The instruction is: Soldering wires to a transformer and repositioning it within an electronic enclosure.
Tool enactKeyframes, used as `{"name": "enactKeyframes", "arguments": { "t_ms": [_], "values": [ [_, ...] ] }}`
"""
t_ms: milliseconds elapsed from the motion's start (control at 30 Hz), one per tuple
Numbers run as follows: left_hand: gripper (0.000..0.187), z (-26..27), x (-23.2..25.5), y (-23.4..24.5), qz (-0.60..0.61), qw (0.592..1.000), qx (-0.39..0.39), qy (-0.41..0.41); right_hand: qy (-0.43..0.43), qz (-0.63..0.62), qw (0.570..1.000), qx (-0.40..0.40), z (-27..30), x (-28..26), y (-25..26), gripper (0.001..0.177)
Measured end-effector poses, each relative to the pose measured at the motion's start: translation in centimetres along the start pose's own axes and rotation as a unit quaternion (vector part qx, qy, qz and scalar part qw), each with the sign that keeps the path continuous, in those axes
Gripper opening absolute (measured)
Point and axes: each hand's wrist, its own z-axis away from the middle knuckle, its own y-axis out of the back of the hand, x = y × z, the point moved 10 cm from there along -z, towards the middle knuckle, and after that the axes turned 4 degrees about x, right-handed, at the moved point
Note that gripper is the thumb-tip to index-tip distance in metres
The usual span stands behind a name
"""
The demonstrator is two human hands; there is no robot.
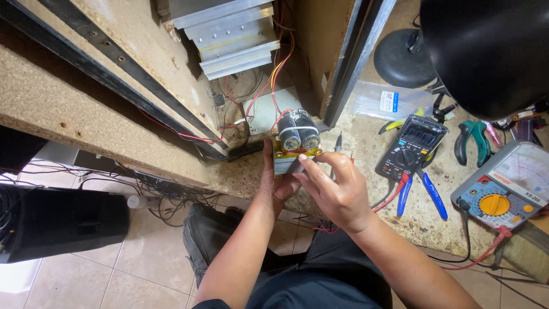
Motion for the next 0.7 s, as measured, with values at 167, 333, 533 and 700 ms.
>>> {"name": "enactKeyframes", "arguments": {
  "t_ms": [167, 333, 533, 700],
  "values": [
    [0.091, 1.0, 0.4, -0.8, -0.015, 0.999, 0.021, -0.021, 0.012, 0.003, 1.0, -0.021, -0.1, 0.4, -0.4, 0.034],
    [0.086, -0.4, 0.8, 1.1, -0.019, 0.999, 0.031, -0.032, 0.041, 0.008, 0.998, -0.055, -1.1, -0.3, -0.6, 0.03],
    [0.075, 3.2, -0.3, -2.6, -0.022, 0.998, 0.018, -0.056, 0.041, 0.062, 0.993, -0.093, -1.1, -0.3, -1.2, 0.037],
    [0.072, 1.9, -0.3, -1.1, -0.02, 0.998, 0.013, -0.064, 0.029, 0.06, 0.994, -0.093, -0.2, -0.1, -1.2, 0.034]
  ]
}}
